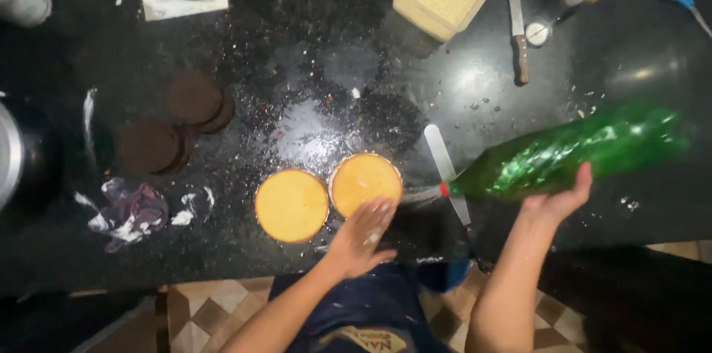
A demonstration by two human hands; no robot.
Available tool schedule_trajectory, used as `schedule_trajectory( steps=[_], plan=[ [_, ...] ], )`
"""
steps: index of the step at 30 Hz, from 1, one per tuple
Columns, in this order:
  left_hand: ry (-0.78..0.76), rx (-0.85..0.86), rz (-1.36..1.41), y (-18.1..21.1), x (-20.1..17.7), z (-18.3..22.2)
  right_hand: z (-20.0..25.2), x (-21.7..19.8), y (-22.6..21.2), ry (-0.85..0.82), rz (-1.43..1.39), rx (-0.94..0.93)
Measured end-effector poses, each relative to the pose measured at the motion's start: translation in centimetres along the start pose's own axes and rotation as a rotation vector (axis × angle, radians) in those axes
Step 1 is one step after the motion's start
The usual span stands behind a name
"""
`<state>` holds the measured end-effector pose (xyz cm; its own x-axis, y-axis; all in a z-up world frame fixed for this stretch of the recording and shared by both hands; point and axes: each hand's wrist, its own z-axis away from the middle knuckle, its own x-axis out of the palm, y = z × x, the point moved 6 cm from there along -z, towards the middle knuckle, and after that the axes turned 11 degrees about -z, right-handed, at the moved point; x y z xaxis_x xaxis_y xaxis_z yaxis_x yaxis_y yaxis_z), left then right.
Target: Apply frosting to sponge cake layers and assemble small cakes.
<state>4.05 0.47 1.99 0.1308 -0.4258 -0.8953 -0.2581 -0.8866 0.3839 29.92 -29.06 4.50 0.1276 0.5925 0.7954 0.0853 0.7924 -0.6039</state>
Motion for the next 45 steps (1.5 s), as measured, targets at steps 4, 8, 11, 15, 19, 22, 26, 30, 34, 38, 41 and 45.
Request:
schedule_trajectory(
  steps=[4,8,11,15,19,22,26,30,34,38,41,45],
  plan=[
    [-0.053,-0.213,0.07,-3.0,-2.4,0.6,1.7,-1.2,-0.3,0.027,-0.023,0.003],
    [0.17,-0.249,-0.027,-4.5,-1.7,-5.3,-0.5,-0.1,-0.6,0.019,-0.065,-0.026],
    [0.193,-0.091,0.009,-2.0,-1.2,-6.4,-1.5,-1.1,-1.5,0.041,-0.069,-0.047],
    [-0.121,0.013,0.104,0.3,-0.2,-2.6,-0.1,-1.0,-0.5,0.011,-0.079,-0.026],
    [-0.205,-0.049,0.031,-1.5,-2.3,3.6,2.8,-1.3,1.1,0.048,-0.137,0.033],
    [-0.216,-0.212,-0.031,-5.1,-4.2,7.2,5.0,2.0,3.6,0.039,-0.198,0.106],
    [-0.086,-0.383,-0.168,-7.7,-5.6,10.3,5.2,2.4,8.0,-0.003,-0.213,0.202],
    [0.064,-0.546,-0.198,-9.5,-7.1,7.6,4.2,4.0,10.8,-0.005,-0.196,0.24],
    [0.09,-0.487,-0.129,-9.0,-5.1,7.1,4.2,5.0,11.4,0.025,-0.125,0.247],
    [-0.037,-0.172,-0.008,-5.6,-5.7,8.2,7.1,8.4,11.3,-0.068,-0.083,0.286],
    [-0.061,-0.194,0.061,-6.4,-5.7,12.2,8.6,9.2,12.8,-0.134,-0.027,0.253],
    [-0.047,-0.419,-0.056,-11.3,-8.1,11.9,8.2,8.5,14.6,-0.054,-0.009,0.217]
  ],
)
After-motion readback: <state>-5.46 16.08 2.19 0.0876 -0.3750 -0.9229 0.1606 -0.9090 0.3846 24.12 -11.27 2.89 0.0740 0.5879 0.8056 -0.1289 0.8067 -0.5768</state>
